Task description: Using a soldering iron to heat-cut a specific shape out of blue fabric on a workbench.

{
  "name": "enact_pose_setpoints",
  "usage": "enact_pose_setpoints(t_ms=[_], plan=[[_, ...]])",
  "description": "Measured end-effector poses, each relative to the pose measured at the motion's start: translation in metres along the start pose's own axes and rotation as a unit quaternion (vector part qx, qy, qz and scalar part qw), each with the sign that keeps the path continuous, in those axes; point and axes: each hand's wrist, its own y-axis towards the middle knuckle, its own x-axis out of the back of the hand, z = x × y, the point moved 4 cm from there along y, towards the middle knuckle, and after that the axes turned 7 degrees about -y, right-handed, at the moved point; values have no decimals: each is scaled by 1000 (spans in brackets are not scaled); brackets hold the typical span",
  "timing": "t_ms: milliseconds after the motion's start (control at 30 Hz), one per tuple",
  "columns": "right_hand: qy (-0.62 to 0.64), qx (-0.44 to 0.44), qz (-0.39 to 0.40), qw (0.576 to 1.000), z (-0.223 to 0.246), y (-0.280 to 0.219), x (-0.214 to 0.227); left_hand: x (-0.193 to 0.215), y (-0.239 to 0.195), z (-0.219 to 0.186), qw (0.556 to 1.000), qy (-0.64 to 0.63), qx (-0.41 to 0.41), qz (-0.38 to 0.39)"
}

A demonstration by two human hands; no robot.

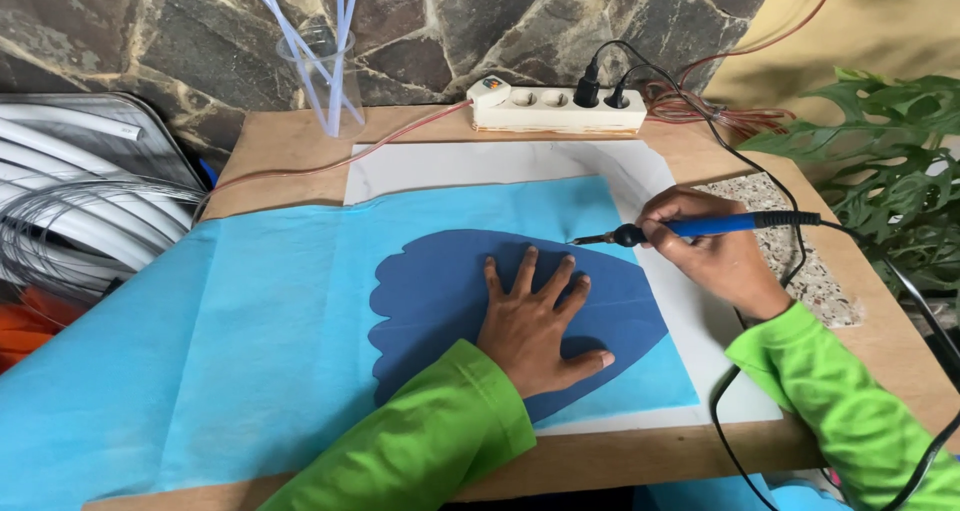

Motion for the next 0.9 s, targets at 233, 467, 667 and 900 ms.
enact_pose_setpoints(t_ms=[233, 467, 667, 900], plan=[[-14, -8, 4, 1000, -4, -4, 9, 0, 1, -1, 1000, 4, -3, 1], [-47, -22, 22, 998, -1, -13, 20, -9, 3, 3, 999, -3, 29, -21], [-59, -24, 27, 998, -6, -19, 29, -10, 4, 3, 999, -5, 33, -8], [-62, -60, 28, 996, -9, -24, 36, -11, 4, 4, 999, -8, 36, -17]])
